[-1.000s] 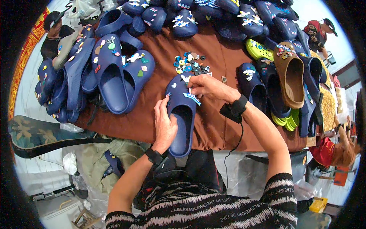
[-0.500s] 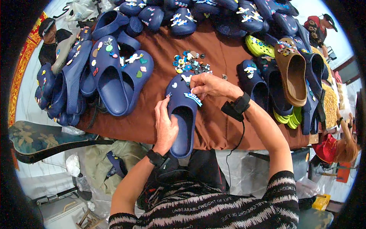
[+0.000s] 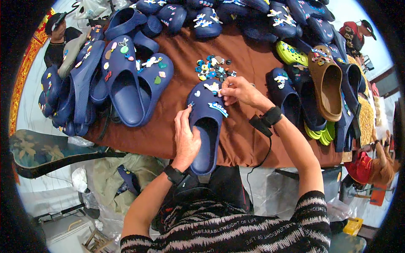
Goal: Applying decorative charms to the holes of foam clogs.
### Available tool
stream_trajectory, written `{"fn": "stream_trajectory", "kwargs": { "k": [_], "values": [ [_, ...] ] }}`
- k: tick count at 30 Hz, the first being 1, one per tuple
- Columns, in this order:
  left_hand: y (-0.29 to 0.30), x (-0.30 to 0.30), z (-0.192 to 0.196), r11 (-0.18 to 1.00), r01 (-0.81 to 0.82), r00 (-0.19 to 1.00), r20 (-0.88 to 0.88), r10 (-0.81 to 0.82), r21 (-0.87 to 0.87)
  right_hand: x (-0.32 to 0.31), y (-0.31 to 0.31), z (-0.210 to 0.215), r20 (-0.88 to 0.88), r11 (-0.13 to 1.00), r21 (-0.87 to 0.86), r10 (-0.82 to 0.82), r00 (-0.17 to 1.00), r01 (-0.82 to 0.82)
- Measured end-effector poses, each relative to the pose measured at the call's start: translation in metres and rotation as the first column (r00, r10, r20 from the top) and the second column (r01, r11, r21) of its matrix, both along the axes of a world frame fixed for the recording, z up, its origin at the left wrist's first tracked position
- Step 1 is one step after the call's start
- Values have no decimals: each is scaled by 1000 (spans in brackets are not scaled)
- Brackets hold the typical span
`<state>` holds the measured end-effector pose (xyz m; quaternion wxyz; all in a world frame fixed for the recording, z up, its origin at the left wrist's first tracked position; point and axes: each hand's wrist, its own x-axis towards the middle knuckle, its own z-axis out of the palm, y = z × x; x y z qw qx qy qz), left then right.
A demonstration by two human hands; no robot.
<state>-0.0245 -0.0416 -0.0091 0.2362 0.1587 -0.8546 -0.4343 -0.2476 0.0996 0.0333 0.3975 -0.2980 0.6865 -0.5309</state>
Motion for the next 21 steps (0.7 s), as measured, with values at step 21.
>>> {"fn": "stream_trajectory", "kwargs": {
  "k": [21],
  "values": [
    [-2,1,-5,999,-11,999,-39,9,-45,1,-6,13,-444,977,171,-40,895,128]
  ]
}}
